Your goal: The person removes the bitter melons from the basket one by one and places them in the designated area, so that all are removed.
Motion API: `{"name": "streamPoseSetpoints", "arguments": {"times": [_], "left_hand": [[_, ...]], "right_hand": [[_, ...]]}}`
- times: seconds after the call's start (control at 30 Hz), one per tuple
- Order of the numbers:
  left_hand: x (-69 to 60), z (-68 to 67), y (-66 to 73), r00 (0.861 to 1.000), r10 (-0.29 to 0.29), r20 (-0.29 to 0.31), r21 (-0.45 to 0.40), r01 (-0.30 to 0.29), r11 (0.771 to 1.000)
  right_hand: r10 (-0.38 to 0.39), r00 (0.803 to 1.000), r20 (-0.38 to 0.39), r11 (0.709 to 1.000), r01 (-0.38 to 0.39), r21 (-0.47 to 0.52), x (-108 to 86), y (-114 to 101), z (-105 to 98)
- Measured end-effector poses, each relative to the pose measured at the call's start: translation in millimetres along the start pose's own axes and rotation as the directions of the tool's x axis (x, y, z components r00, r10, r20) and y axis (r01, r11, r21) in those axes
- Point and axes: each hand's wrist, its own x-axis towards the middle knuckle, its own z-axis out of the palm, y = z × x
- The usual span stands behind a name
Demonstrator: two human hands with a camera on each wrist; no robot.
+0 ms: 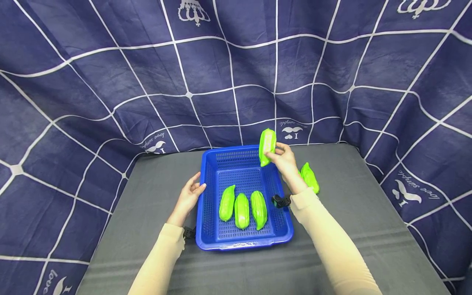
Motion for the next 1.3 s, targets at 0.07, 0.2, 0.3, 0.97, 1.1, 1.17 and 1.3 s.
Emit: {"name": "streamPoseSetpoints", "arguments": {"times": [0.07, 0.2, 0.3, 0.97, 1.1, 1.17, 1.3], "left_hand": [[0.0, -0.3, -0.2, 1.000, -0.001, 0.003, -0.001, 0.001, 1.000], [-0.3, -0.5, 0.0, 1.000, -0.003, 0.006, -0.006, 0.003, 1.000], [-0.7, -0.8, 0.0, 1.000, -0.004, 0.005, 0.003, 0.004, 1.000], [2.2, 1.3, -2.5, 1.000, 0.023, -0.021, -0.007, -0.023, 1.000], [1.8, 1.5, -2.8, 0.999, 0.025, -0.021, -0.003, -0.025, 1.000], [1.3, 1.6, -2.6, 0.999, 0.027, -0.023, 0.000, -0.027, 1.000], [0.5, 2.3, -2.1, 0.999, 0.030, -0.025, -0.004, -0.030, 1.000]], "right_hand": [[0.003, 1.000, -0.013, 1.000, -0.003, 0.000, 0.9, 2, -11], [0.021, 0.998, -0.056, 1.000, -0.022, -0.013, 3.8, 8, -34], [0.044, 0.996, -0.080, 0.999, -0.045, -0.018, 6.1, 13, -52], [0.118, 0.969, -0.217, 0.977, -0.152, -0.148, 6.6, 63, -141], [0.125, 0.965, -0.232, 0.964, -0.173, -0.200, 7.3, 74, -150], [0.125, 0.963, -0.240, 0.959, -0.179, -0.218, 7.5, 79, -154], [0.129, 0.961, -0.243, 0.948, -0.192, -0.253, 6.8, 90, -159]]}}
